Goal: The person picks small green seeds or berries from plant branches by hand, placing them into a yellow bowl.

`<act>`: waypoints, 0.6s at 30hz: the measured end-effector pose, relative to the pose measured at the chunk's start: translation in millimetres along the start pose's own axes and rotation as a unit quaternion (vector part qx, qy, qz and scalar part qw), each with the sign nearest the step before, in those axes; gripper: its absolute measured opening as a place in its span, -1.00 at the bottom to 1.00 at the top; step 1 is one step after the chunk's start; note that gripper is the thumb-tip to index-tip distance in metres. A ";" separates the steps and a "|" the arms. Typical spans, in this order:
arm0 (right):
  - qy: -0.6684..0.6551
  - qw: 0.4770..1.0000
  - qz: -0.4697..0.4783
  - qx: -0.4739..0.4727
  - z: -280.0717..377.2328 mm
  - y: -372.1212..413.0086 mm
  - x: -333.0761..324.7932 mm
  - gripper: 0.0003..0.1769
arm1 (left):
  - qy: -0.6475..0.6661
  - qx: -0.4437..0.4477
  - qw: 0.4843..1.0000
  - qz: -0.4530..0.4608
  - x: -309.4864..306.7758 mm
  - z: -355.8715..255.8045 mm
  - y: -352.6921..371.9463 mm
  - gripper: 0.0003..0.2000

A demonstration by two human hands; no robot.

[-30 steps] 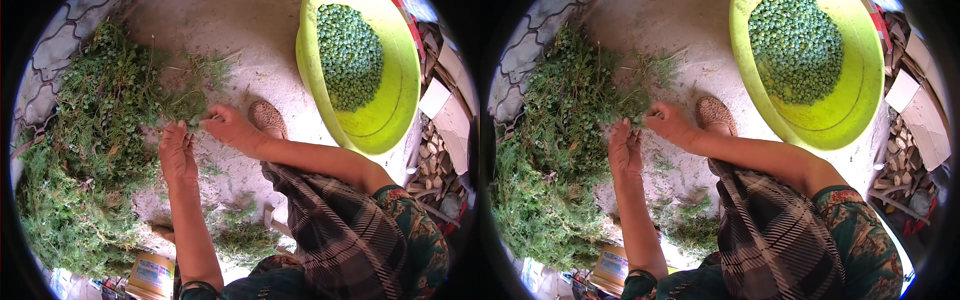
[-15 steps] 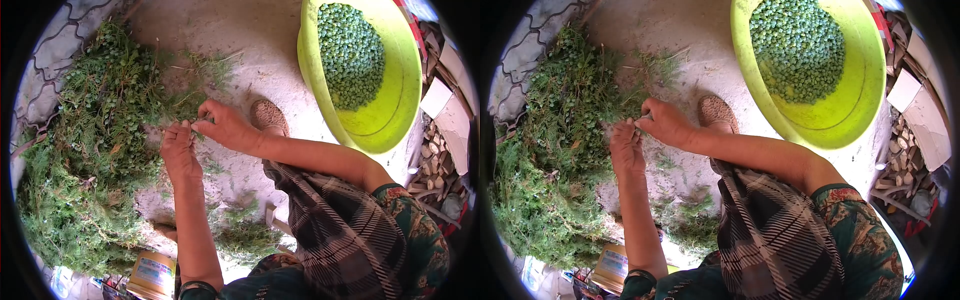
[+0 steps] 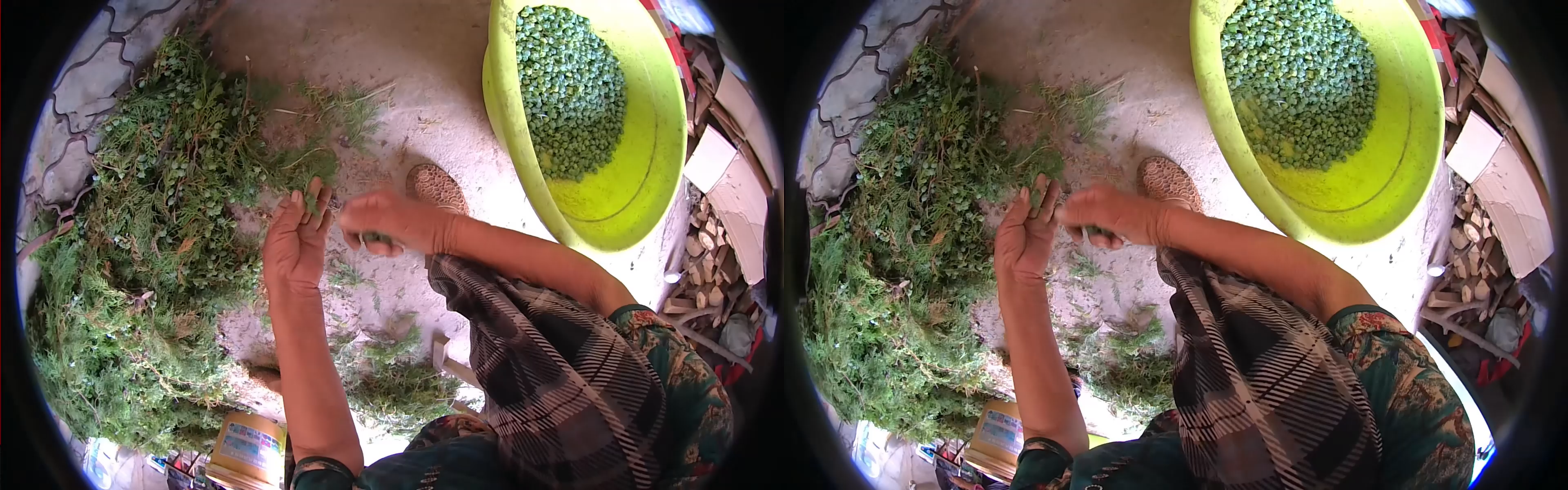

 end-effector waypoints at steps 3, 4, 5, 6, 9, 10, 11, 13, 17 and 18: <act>0.078 0.994 -0.051 0.052 -15.1 -5.4 11.4 -0.75 | -0.002 0.021 1.000 0.003 6.0 6.4 -1.3 -0.80; 0.037 0.994 -0.099 0.021 -18.5 -13.7 9.4 -0.78 | 0.005 0.030 1.000 0.007 8.4 8.5 -1.6 -0.80; 0.037 0.994 -0.099 0.020 -16.8 -16.8 6.9 -0.78 | 0.005 0.030 1.000 0.007 11.3 10.7 -0.6 -0.80; -0.019 0.993 -0.115 -0.028 -8.6 -20.0 6.5 -0.79 | -0.022 0.052 0.998 -0.004 14.3 11.1 0.5 -0.84; -0.071 0.990 -0.100 -0.065 5.4 -24.4 11.0 -0.76 | -0.067 0.098 0.993 -0.027 20.5 6.6 4.1 -0.87; -0.069 0.992 -0.085 -0.055 9.9 -21.6 14.7 -0.77 | -0.084 0.114 0.989 -0.035 21.7 5.5 5.7 -0.87; -0.066 0.994 -0.071 -0.043 12.1 -20.2 16.7 -0.78 | -0.085 0.117 0.989 -0.038 23.3 5.6 6.3 -0.87; -0.051 0.995 -0.078 -0.042 12.1 -21.3 16.0 -0.80 | -0.072 0.145 0.985 -0.053 27.1 5.9 6.5 -0.86; 0.064 0.988 -0.121 -0.079 15.5 -21.3 16.7 -0.80 | -0.086 0.156 0.981 -0.077 24.1 12.2 0.5 -0.85; 0.065 0.987 -0.119 -0.082 13.0 -22.9 16.0 -0.80 | -0.103 0.157 0.977 -0.100 23.5 13.6 -1.3 -0.86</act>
Point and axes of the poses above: each hand's wrist, its own y-axis away from the middle knuckle, its own x-axis out of the palm, z = x × y, the point moved 1 cm from there along -y, towards the middle knuckle, and after that the axes turned 14 degrees about -y, right-handed, at the moved point
